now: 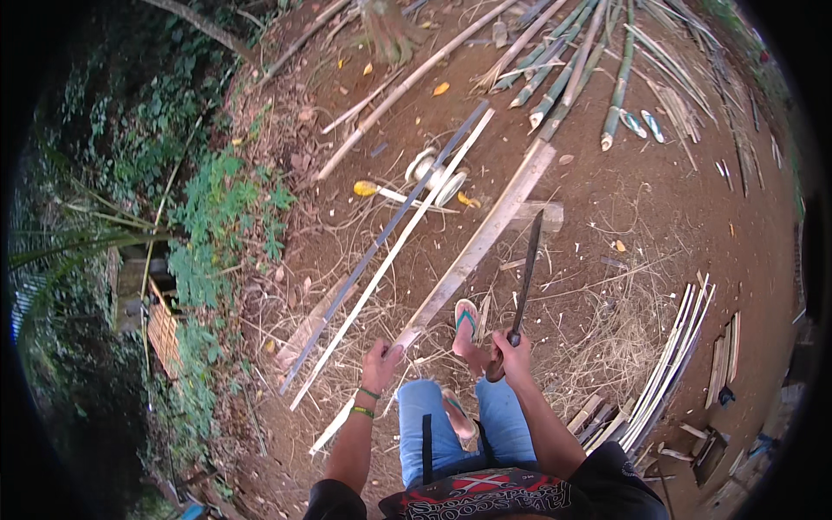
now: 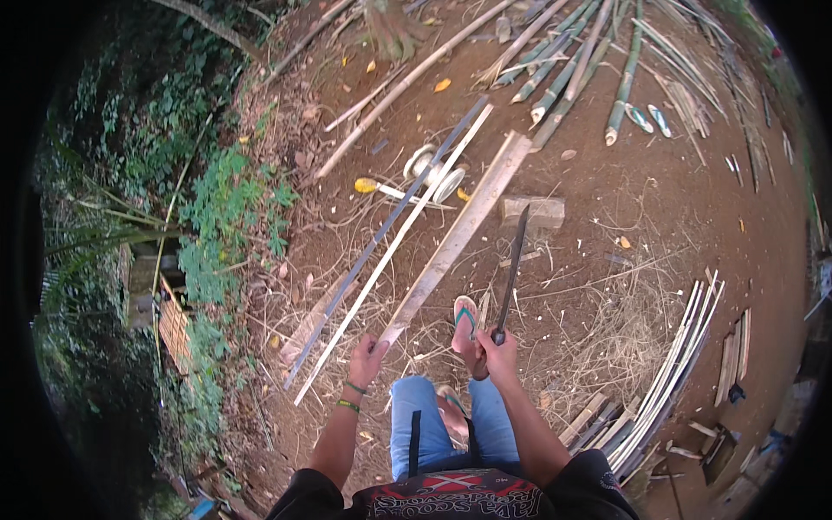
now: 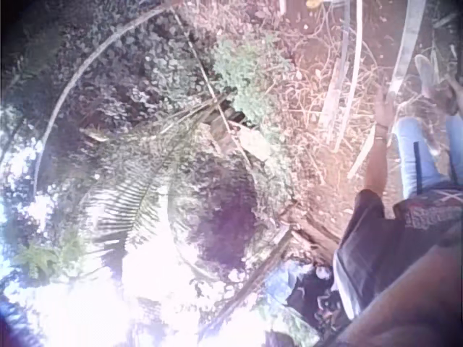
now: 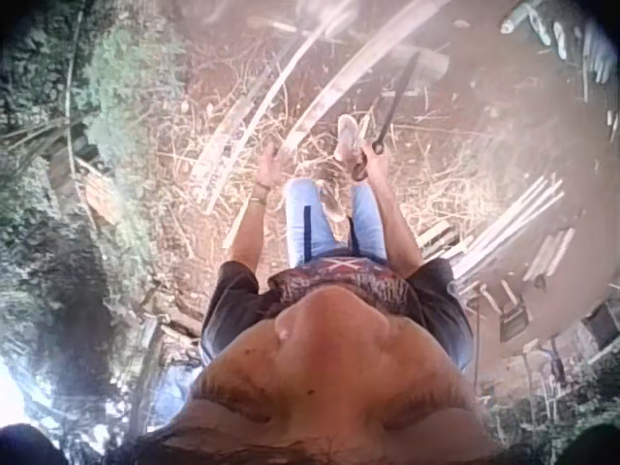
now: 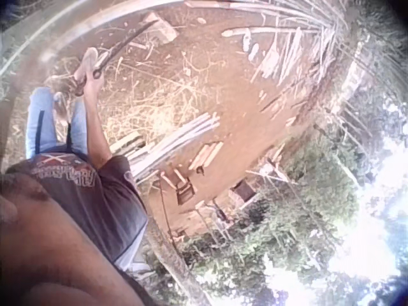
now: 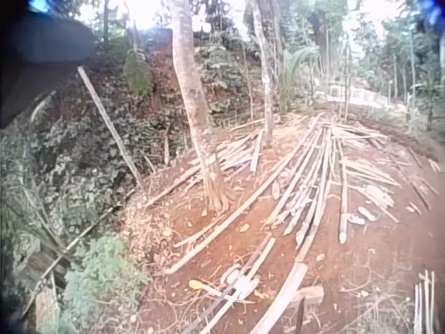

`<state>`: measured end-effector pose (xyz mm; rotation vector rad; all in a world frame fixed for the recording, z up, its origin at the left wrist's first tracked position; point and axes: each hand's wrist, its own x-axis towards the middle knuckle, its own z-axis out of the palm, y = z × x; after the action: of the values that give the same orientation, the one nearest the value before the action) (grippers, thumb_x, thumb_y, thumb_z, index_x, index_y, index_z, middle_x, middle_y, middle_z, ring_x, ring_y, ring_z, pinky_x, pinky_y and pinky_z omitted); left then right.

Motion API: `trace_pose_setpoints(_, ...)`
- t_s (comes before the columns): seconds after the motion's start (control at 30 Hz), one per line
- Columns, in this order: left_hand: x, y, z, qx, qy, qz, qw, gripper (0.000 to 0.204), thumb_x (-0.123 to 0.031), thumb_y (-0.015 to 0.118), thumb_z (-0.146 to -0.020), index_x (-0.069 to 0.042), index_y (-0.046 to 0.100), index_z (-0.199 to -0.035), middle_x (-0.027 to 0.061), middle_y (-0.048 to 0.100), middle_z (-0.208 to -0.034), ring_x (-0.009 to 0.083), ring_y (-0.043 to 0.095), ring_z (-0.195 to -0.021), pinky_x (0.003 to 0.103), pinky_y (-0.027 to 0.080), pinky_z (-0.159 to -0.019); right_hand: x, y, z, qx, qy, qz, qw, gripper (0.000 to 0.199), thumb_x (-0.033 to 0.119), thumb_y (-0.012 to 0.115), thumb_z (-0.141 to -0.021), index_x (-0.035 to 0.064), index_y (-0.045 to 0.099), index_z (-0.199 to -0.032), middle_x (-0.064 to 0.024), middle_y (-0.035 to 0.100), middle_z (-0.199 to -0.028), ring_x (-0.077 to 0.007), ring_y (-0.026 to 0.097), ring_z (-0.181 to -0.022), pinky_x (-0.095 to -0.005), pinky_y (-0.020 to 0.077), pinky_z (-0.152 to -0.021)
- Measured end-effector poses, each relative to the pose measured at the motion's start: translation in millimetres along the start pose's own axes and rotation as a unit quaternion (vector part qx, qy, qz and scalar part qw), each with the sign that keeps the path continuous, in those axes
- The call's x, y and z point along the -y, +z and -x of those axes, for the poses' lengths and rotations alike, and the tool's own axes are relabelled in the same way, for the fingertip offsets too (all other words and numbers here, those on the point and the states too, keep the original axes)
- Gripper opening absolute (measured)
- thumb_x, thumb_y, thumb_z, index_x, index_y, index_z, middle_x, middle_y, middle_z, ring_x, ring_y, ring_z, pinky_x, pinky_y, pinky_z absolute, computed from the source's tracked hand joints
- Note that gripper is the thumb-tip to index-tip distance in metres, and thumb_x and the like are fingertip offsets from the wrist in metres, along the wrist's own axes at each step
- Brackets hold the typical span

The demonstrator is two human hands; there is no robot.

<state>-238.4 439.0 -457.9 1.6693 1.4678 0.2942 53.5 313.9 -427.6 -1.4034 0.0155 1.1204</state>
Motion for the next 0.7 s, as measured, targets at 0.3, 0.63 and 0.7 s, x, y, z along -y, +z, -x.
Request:
trace_pose_setpoints(0.3, -218.9, -123.3, 181.7, -0.202, 0.400, -0.010, 0.894, 0.028, -0.022, 0.053, -0.103, -0.005, 0.045, -0.083, 0.0030, 0.052, -0.059, 0.0079, 0.044, -0.049, 0.027, 0.034, -0.043, -30.0, -254.7, 256.2, -0.171, -0.062, 0.154, 0.971, 0.024, 0.018, 0.074, -0.087, 0.0021, 0.058, -0.079, -0.0044, 0.059, -0.061, -0.0124, 0.056, -0.050, -0.0288, 0.0444, -0.047)
trace_pose_setpoints(0.63, -514.8, -150.7, 404.5, -0.223, 0.624, 0.140, 0.736, 0.026, -0.025, 0.055, -0.104, -0.005, 0.047, -0.088, -0.0016, 0.049, -0.071, 0.0057, 0.048, -0.058, 0.023, 0.042, -0.050, -59.3, -401.4, 493.5, -0.355, -0.092, -0.055, 0.929, 0.021, 0.014, 0.069, -0.089, 0.0058, 0.055, -0.075, -0.0033, 0.056, -0.061, -0.0131, 0.053, -0.048, -0.0282, 0.0420, -0.046)
trace_pose_setpoints(0.7, -559.2, -140.4, 444.9, -0.231, 0.651, 0.190, 0.698, 0.027, -0.025, 0.058, -0.102, -0.005, 0.048, -0.087, -0.0023, 0.049, -0.072, 0.0044, 0.045, -0.062, 0.021, 0.039, -0.054, -73.4, -435.9, 511.6, -0.347, -0.127, -0.060, 0.927, 0.019, 0.015, 0.070, -0.088, 0.0025, 0.057, -0.081, -0.0043, 0.058, -0.062, -0.0124, 0.054, -0.050, -0.0284, 0.0436, -0.046)
